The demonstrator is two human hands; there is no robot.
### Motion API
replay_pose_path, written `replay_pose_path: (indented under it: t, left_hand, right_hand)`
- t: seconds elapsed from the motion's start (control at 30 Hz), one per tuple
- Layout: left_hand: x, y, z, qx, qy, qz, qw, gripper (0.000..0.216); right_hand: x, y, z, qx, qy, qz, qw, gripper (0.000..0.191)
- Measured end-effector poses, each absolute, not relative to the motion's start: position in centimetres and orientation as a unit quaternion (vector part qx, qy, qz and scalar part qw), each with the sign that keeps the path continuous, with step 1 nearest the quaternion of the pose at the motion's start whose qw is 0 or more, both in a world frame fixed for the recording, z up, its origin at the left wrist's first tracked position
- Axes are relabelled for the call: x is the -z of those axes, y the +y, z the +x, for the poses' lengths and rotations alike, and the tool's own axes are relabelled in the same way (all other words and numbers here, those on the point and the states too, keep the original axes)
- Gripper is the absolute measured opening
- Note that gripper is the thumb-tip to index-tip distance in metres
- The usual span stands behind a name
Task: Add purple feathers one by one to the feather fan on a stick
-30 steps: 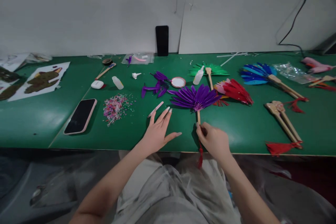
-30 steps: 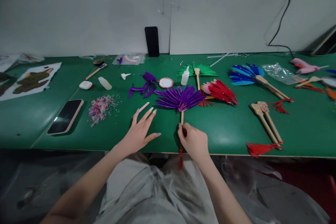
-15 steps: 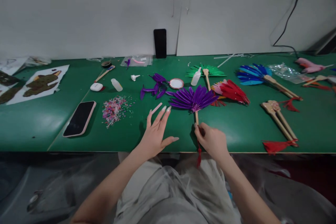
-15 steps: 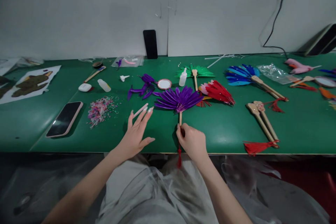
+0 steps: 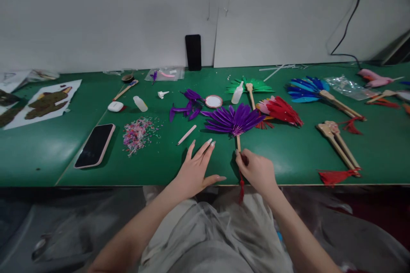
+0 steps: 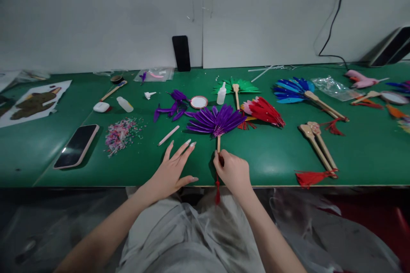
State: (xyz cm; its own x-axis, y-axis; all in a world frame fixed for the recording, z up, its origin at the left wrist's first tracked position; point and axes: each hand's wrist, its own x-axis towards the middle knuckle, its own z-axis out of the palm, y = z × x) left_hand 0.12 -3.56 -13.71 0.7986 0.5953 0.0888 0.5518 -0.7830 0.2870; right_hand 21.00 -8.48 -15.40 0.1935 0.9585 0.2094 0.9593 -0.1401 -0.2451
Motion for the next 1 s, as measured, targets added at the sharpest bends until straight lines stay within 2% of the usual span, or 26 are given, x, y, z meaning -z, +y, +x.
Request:
replay_pose_path:
  t: [0.13, 0.23, 0.33, 0.5, 0.67, 0.8, 0.87, 1.0]
  left_hand:
    - [13.5, -3.7, -0.5, -0.119, 0.319, 0.933, 0.117, 0.087]
    - [13.7, -3.8, -0.8, -0.098, 0.307, 0.939, 0.118, 0.089]
    - [13.4, -3.8, -1.0, -0.097, 0.305, 0.934, 0.160, 0.087]
    - [10.5, -3.8, -1.3, -0.261, 0.336, 0.806, 0.410, 0.081]
    - [7.1, -3.3, -1.3, -0.331, 0.276, 0.637, 0.640, 0.097]
    - [6.3, -3.4, -1.8, -0.349, 0.246, 0.537, 0.727, 0.094]
    - [6.2, -3.7, -2.1, -0.342, 0.249, 0.539, 0.728, 0.094]
    - [5.7, -4.1, -2.4, -0.323, 0.274, 0.574, 0.701, 0.094]
  right_hand:
    - [15.5, -8.5, 21.0, -0.001, -0.639, -0.751, 0.165, 0.041]
    - [15.5, -8.5, 21.1, -0.004, -0.642, -0.748, 0.167, 0.043]
    - [15.5, -8.5, 21.2, -0.007, -0.645, -0.745, 0.167, 0.045]
    - [15.1, -8.6, 20.7, -0.021, -0.671, -0.723, 0.165, 0.043]
    - [15.0, -8.8, 17.8, -0.049, -0.720, -0.673, 0.162, 0.040]
    - [13.9, -8.9, 16.2, -0.065, -0.745, -0.644, 0.163, 0.045]
    - [12.5, -8.7, 16.3, -0.096, -0.731, -0.643, 0.206, 0.048]
    - [8.5, -7.4, 17.0, -0.204, -0.628, -0.617, 0.428, 0.038]
